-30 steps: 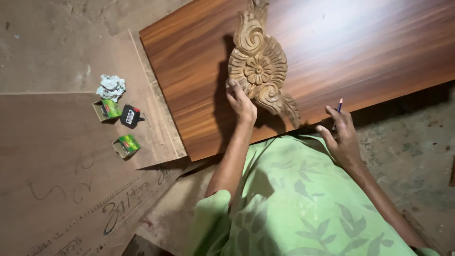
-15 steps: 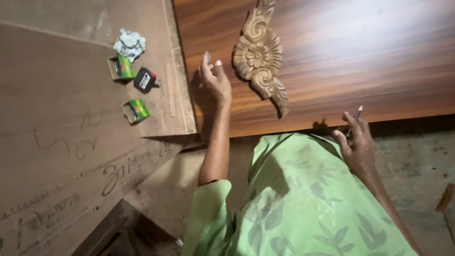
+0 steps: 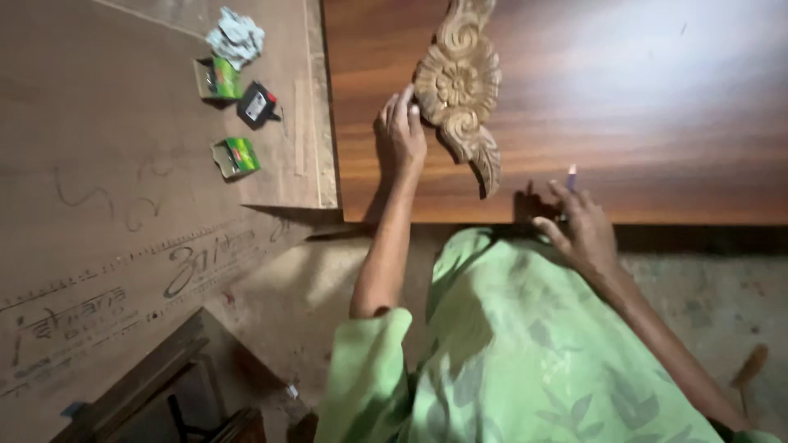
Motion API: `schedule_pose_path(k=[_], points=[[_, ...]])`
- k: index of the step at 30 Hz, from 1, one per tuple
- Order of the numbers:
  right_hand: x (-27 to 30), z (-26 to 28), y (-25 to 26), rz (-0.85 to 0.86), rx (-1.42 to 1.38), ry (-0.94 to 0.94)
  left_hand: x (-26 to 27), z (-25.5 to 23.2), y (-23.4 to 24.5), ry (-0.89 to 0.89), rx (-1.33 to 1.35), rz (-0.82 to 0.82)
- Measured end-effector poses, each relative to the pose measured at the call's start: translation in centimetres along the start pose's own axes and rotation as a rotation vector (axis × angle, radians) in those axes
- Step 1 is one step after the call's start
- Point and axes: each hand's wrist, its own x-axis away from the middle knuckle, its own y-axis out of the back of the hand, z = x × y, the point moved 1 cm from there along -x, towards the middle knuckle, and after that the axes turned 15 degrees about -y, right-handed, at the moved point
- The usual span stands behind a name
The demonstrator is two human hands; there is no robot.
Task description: The person hammers a nail into a wooden board, then positions a carved wooden piece on it and secures it with a hammer and nails. They then apply white adhesive to the back of the carving using a brush.
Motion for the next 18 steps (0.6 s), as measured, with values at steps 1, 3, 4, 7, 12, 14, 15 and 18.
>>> schedule_pose_path(k=[1, 3, 4, 7, 12, 14, 15, 18], points=[[-1.7, 0.6, -0.5, 0.000, 0.029, 0.034, -0.7, 0.5, -0.4, -0.015, -0.005, -0.027], [-3.5, 1.4, -1.6, -0.006, 0.085, 0.097, 0.2, 1.4, -1.0, -0.052, 0.014, 0.009], [-4.1, 2.0, -2.5, -0.027, 0.106, 0.124, 0.9, 1.8, -1.1, -0.073, 0.026, 0.040], [-6.0, 4.2, -4.9, -0.086, 0.217, 0.128, 1.1, 2.8, -1.3, -0.090, 0.019, 0.062], [-7.2, 6.6, -7.1, -0.053, 0.221, 0.003, -0.7, 3.1, -1.1, -0.184, -0.029, 0.170], [-6.9, 6.9, -7.1, -0.042, 0.123, -0.074, -1.1, 2.7, -0.9, -0.213, -0.005, 0.178], [-6.7, 7.0, -7.0, -0.054, 0.117, -0.077, -1.2, 2.5, -0.6, -0.220, 0.019, 0.170], [-6.2, 7.5, -7.1, -0.075, 0.108, -0.109, -1.0, 2.4, 1.4, -0.195, 0.091, 0.158]])
